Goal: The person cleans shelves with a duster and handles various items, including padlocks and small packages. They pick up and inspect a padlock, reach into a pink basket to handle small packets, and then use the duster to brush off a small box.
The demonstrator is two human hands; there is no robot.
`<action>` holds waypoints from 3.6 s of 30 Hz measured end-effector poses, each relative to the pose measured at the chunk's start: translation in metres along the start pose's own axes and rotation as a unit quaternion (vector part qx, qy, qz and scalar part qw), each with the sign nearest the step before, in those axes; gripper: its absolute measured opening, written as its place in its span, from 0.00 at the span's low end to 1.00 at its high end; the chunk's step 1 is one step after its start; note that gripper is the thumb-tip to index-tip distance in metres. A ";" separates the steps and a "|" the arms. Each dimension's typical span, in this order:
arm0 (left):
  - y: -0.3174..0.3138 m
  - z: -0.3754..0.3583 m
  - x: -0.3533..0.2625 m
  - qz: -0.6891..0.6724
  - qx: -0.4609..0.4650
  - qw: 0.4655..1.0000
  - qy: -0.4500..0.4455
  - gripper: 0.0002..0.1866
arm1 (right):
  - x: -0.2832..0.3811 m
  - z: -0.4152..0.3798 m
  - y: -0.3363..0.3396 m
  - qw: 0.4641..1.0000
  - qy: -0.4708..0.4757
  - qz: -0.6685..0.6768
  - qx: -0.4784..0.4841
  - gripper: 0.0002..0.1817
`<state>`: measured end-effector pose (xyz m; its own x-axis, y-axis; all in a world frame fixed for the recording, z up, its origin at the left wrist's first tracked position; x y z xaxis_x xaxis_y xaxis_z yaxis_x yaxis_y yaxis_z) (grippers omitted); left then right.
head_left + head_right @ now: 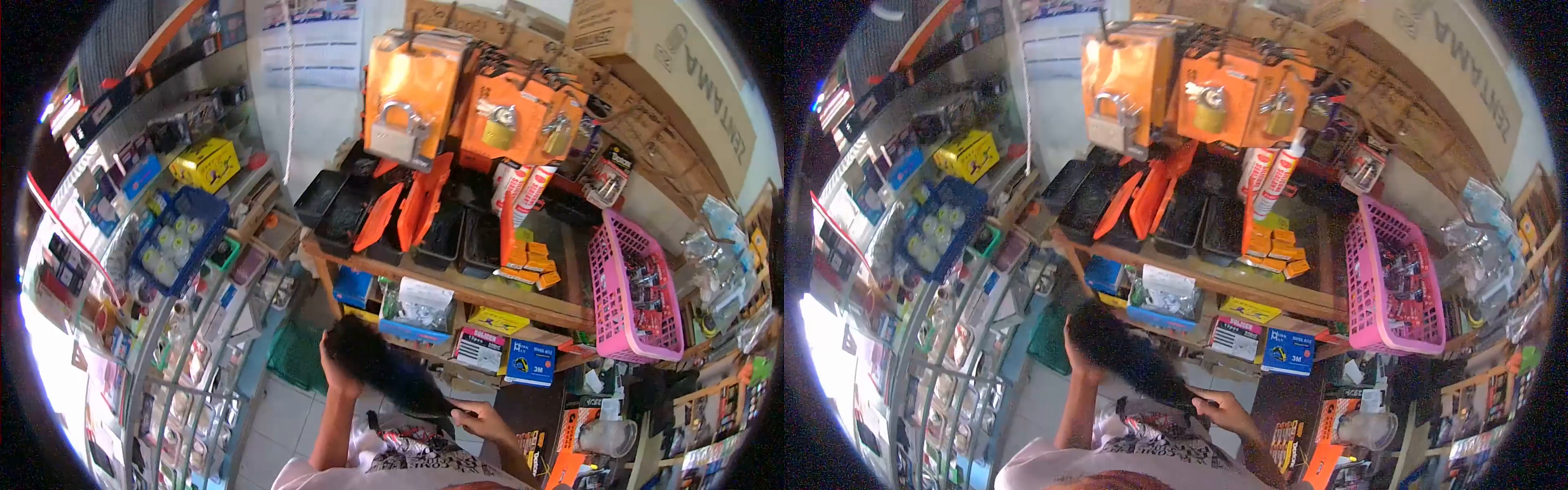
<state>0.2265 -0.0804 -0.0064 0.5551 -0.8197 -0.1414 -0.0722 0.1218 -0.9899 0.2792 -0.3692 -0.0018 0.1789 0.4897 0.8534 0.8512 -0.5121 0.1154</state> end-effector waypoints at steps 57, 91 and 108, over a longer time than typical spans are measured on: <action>-0.070 0.057 0.043 -0.001 0.156 0.982 0.103 0.40 | 0.025 -0.012 0.030 0.990 0.110 -0.020 -0.080 0.20; -0.108 0.076 0.055 -0.005 0.071 0.996 0.062 0.35 | 0.034 -0.032 0.043 0.983 0.109 0.000 -0.146 0.15; -0.093 0.076 0.051 -0.016 0.039 0.998 0.056 0.34 | 0.043 -0.030 0.028 0.995 0.061 -0.007 -0.082 0.18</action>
<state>0.3243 -0.0910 0.0792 0.4595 -0.8808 -0.1144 0.0116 0.1347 -0.9908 0.2958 -0.3832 0.0534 0.0981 0.4127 0.9056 0.7598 -0.6187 0.1997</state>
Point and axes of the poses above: each hand's wrist, its own z-axis towards the middle knuckle, its own y-axis out of the back of the hand, x = y × z, the point moved 9 cm from there along z, towards the middle knuckle, and after that the axes turned 8 degrees about -y, right-handed, at the moved point
